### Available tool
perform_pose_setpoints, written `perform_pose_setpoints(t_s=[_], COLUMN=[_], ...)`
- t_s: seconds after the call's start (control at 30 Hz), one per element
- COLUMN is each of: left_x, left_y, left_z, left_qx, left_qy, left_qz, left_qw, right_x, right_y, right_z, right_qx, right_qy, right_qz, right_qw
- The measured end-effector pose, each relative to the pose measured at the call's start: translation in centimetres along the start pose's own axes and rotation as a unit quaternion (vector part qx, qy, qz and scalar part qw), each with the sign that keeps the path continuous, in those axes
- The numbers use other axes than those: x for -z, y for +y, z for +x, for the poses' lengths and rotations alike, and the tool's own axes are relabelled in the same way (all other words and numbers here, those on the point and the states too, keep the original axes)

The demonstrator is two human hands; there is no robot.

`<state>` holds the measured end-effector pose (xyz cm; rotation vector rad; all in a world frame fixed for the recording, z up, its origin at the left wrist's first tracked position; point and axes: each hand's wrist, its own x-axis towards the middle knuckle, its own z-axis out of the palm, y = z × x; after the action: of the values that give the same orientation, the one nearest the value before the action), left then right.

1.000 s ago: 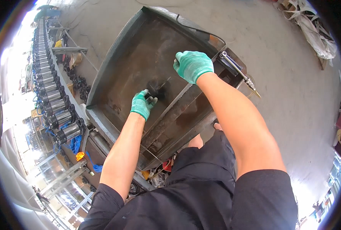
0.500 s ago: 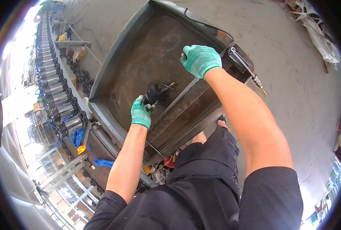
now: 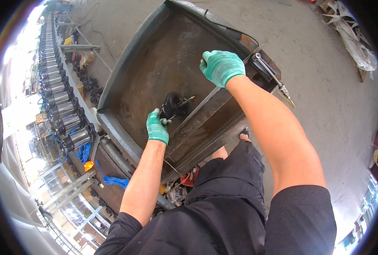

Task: The person tests submersible pumps by placing them into a water tank, lifting them out, and then hanging the blue cables on a rack.

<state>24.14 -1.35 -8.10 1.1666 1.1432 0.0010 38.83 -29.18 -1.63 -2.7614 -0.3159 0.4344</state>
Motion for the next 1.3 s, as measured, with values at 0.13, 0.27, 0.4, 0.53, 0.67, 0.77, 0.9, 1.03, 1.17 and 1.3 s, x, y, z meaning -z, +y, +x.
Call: perform_pose_setpoints(t_s=[0.13,0.27,0.4,0.53,0.67,0.77,0.9,1.03,1.17,1.3], left_x=[-0.1,-0.1,-0.2,0.0,0.1,0.0,-0.3,0.3,2.7,4.1], left_y=[0.1,0.2,0.3,0.2,0.1,0.1,0.3,1.1,2.7,5.9], left_z=[0.0,0.0,-0.2,0.1,0.2,0.2,-0.2,-1.0,-3.0,-8.0], left_qx=[0.000,0.009,0.003,0.003,0.001,-0.001,-0.005,-0.035,-0.123,-0.203], left_qy=[-0.009,-0.005,-0.004,0.010,0.016,0.014,0.020,0.030,0.023,0.025], left_qz=[0.000,0.011,0.013,0.008,0.010,0.013,0.009,0.015,0.100,0.161], left_qw=[1.000,1.000,1.000,1.000,1.000,1.000,1.000,0.999,0.987,0.966], right_x=[0.2,0.3,0.1,0.2,0.3,0.2,0.0,0.0,0.0,0.4], right_y=[-0.2,-0.1,0.0,-0.1,-0.3,-0.1,0.1,-0.1,-0.3,0.0], right_z=[0.1,0.0,0.0,0.0,-0.1,-0.1,-0.1,0.2,0.3,-0.6], right_qx=[-0.006,-0.003,-0.003,-0.003,-0.003,-0.004,-0.001,0.008,0.021,0.029], right_qy=[-0.002,-0.005,-0.002,0.000,-0.005,-0.003,0.005,0.010,0.029,0.045], right_qz=[0.001,0.001,-0.003,-0.003,-0.002,0.000,0.000,-0.003,0.006,0.034], right_qw=[1.000,1.000,1.000,1.000,1.000,1.000,1.000,1.000,0.999,0.998])
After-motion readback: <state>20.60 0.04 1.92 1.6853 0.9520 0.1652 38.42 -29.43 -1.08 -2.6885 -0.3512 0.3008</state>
